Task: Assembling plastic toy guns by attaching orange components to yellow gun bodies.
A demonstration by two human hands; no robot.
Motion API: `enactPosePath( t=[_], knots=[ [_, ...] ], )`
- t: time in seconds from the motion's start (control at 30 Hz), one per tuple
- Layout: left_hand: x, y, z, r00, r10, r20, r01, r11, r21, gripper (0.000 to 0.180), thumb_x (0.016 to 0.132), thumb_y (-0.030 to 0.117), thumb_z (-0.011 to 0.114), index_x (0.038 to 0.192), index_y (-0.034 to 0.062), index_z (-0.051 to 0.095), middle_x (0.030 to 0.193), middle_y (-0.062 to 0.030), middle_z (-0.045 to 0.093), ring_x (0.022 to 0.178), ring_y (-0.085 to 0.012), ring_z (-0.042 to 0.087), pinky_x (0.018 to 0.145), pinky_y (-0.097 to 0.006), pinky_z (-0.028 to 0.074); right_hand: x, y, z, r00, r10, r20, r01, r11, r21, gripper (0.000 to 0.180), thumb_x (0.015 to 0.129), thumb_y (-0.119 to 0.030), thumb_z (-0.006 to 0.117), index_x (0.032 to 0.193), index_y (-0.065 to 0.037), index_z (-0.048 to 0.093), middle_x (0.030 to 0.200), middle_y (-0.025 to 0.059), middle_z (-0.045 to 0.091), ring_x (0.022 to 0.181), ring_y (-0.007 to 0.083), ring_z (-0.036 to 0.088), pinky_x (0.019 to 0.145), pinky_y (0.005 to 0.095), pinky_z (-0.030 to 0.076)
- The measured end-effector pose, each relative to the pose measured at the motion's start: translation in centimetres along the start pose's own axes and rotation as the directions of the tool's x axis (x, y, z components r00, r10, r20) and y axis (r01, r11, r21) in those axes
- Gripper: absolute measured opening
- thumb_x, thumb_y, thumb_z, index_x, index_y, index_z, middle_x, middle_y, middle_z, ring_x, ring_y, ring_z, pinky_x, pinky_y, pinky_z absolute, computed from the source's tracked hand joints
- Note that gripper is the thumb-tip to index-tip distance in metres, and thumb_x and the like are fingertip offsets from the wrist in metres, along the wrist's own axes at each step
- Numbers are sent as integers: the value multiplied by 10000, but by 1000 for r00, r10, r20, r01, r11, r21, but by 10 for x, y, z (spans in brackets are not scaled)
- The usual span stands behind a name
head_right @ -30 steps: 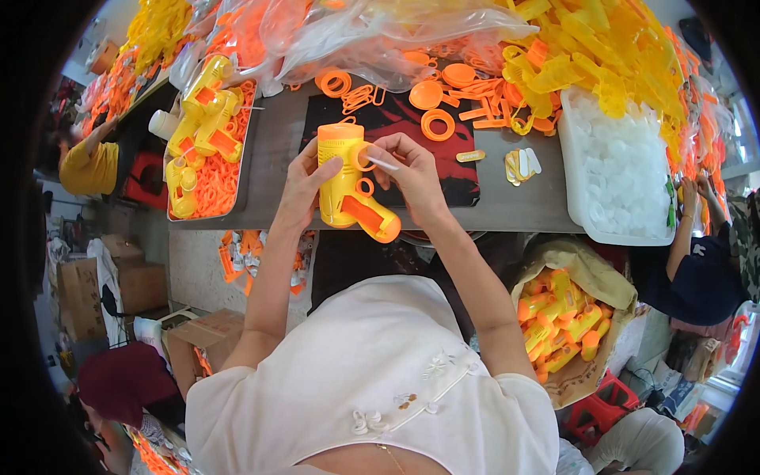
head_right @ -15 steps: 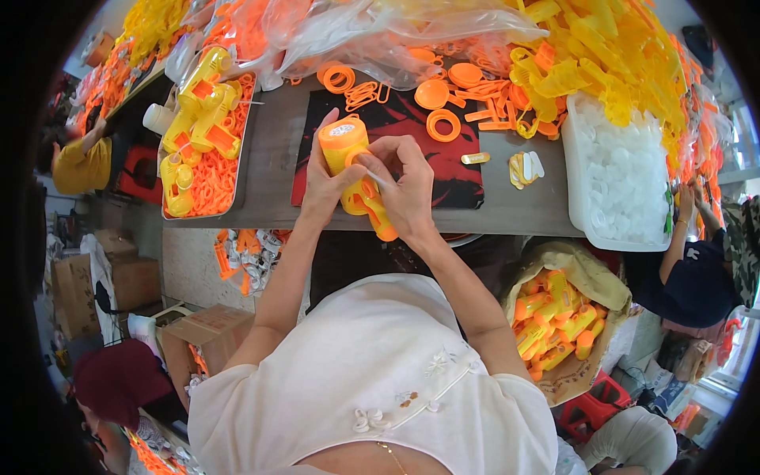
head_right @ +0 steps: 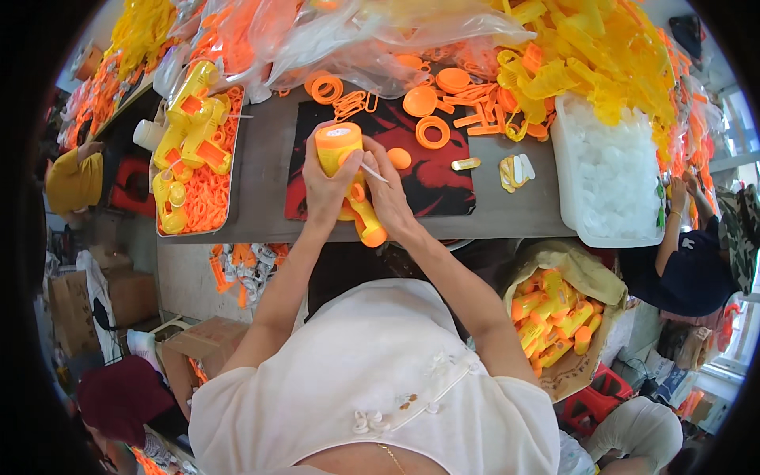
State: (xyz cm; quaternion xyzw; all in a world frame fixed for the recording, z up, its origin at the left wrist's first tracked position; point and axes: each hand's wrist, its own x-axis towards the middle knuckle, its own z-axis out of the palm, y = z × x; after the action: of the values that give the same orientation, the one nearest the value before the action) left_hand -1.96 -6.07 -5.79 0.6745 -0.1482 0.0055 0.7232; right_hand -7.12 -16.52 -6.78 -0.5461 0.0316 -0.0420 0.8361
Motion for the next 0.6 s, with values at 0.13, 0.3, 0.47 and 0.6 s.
enactPosePath(
  t=[0.13,0.3,0.47,0.6],
  knots=[
    [10,23,-37,951,204,234,-307,732,609,695,715,216,793,1293,25,458,1116,-146,545,973,-275,607,850,-370,500,18,-10,-33,993,-121,1,106,870,-482,403,1005,-326,466,1200,8,578,1093,63,620,1028,137,575,919,300,454],
    [16,41,-29,837,-121,534,-407,515,754,928,667,408,795,1427,91,367,1199,-156,520,1085,-310,545,918,-386,436,94,-15,-32,941,-338,16,141,350,-926,237,891,-188,614,1002,21,611,948,146,639,932,267,626,801,344,489],
    [0,42,-55,834,41,550,-499,479,722,895,693,298,789,1450,107,350,1350,-140,471,1254,-329,425,1001,-397,403,135,27,-57,838,-462,290,224,-193,-955,184,848,-130,605,967,-11,532,909,158,566,890,350,578,767,437,487],
    [-21,26,-93,915,-132,380,-154,758,634,721,729,175,764,1376,83,458,1269,-138,531,1152,-318,525,976,-379,427,125,0,-63,929,-316,194,170,-103,-980,74,846,-42,549,907,-2,539,881,177,614,818,331,617,735,396,500]
  ],
)
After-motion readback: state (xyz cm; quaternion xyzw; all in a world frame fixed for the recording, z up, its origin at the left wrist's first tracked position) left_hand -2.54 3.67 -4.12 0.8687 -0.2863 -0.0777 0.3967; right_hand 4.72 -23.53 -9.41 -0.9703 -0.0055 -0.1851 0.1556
